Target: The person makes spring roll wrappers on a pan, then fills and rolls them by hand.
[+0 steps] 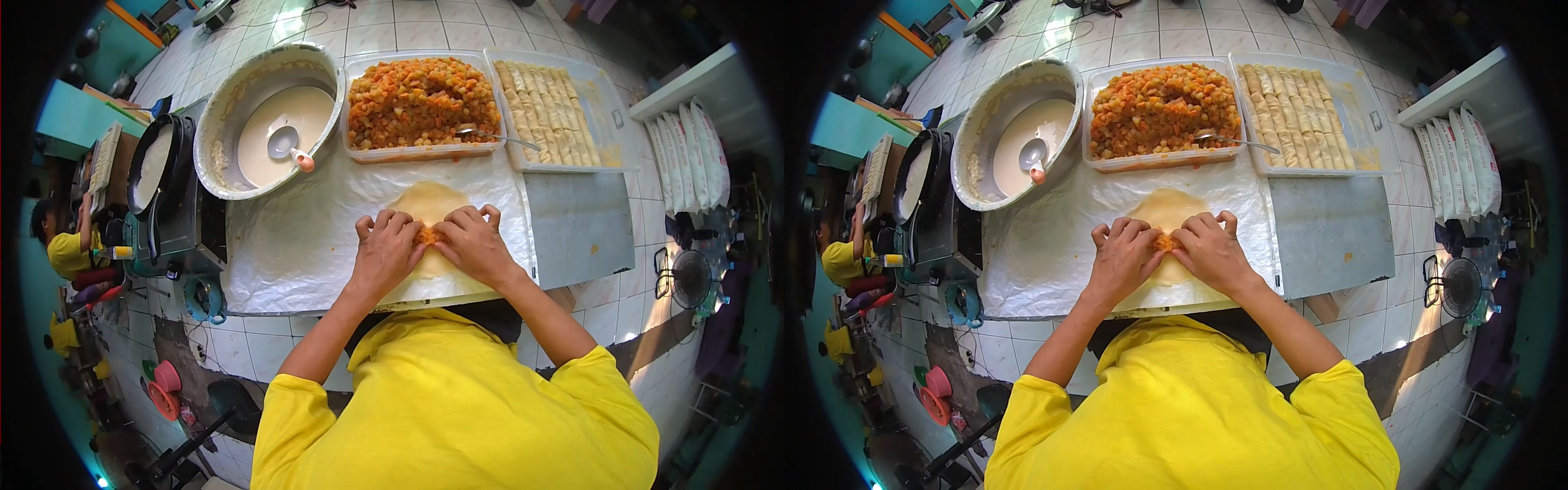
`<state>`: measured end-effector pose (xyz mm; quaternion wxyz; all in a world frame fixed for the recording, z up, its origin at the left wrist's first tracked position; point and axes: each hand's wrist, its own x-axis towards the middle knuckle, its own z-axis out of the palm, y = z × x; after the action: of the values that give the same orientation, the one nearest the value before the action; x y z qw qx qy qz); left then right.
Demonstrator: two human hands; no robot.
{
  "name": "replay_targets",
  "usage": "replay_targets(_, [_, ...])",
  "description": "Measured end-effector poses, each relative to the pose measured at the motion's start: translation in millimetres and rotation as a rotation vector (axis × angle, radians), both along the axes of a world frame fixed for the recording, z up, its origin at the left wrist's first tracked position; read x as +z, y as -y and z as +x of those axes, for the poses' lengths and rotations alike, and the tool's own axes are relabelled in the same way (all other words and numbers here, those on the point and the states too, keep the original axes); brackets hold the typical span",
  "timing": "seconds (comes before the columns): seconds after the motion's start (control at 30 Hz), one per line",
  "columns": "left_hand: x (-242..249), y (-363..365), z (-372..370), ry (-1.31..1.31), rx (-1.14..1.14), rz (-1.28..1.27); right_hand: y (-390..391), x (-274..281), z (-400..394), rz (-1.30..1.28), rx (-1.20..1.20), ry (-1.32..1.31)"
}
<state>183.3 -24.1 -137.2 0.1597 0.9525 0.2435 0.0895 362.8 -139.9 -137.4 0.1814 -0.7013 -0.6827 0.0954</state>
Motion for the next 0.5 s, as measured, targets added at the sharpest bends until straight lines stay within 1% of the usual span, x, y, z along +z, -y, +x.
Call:
replay_targets(0.07, [0, 2, -5, 0.033, 0.007, 0.004, 3, 2, 0, 0.001, -0.01, -0.012])
replay_targets(0.13, [6, 6, -10, 0.067, 0.012, 0.008, 9, 12, 3, 0.118, -0.044, -0.055])
replay_targets(0.23, [14, 8, -13, 0.125, 0.077, -0.001, 14, 10, 8, 0.189, -0.112, -0.103])
replay_targets(0.33, [11, 7, -11, 0.151, 0.061, -0.03, 13, 0, 9, 0.134, -0.103, -0.108])
replay_targets(0.43, [14, 3, -9, 0.171, 0.063, -0.016, 15, 8, 6, 0.162, -0.152, -0.096])
replay_targets(0.5, [15, 5, -10, 0.166, 0.08, -0.035, 16, 2, 10, 0.137, -0.134, -0.108])
